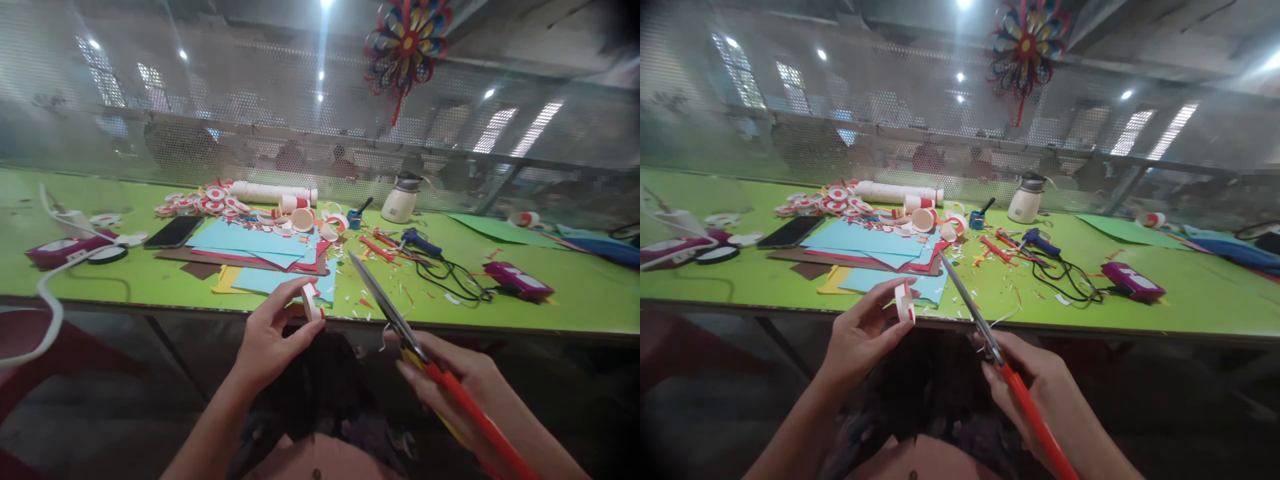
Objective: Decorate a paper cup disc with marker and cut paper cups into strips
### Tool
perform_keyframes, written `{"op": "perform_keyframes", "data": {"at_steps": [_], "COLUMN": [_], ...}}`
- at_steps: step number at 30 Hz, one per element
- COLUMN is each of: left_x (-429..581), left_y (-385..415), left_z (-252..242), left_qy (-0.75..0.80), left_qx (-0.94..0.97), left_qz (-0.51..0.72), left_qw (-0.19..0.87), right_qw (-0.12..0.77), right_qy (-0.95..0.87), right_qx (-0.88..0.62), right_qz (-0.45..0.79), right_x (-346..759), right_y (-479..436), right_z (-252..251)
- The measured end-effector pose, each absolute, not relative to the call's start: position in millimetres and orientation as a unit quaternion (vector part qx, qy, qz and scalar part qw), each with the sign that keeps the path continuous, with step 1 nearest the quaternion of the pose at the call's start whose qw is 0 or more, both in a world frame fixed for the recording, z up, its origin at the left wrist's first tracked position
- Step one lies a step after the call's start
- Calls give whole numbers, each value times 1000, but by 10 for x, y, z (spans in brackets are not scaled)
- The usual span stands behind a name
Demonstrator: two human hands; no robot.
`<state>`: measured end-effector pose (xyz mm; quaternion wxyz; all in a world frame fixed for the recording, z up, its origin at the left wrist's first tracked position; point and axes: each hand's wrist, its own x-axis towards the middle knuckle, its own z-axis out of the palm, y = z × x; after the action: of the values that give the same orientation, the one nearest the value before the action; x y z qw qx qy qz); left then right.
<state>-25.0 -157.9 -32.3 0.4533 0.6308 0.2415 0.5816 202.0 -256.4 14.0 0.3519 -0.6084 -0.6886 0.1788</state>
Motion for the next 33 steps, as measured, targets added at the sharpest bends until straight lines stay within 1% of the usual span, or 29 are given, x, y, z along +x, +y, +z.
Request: {"op": "perform_keyframes", "data": {"at_steps": [3, 6, 9, 18, 28, 33], "left_x": [-197, -148, -120, -154, -188, -191], "left_y": [-1605, -1625, -1632, -1636, -1634, -1640], "left_z": [-312, -295, -282, -301, -299, -316], "left_qy": [208, 184, 181, 198, 206, 206], "left_qx": [654, 672, 689, 729, 746, 747], "left_qz": [557, 542, 536, 525, 531, 532], "left_qw": [469, 470, 453, 392, 344, 341], "right_qw": [393, 484, 510, 533, 537, 536], "right_qy": [-673, -635, -646, -626, -613, -615], "right_qx": [-585, -538, -479, -452, -463, -466], "right_qz": [225, 270, 304, 346, 350, 342], "right_x": [1857, 1696, 1568, 1444, 1401, 1393], "right_y": [-2497, -2388, -2289, -2215, -2168, -2154], "right_z": [289, 398, 428, 374, 296, 280]}}
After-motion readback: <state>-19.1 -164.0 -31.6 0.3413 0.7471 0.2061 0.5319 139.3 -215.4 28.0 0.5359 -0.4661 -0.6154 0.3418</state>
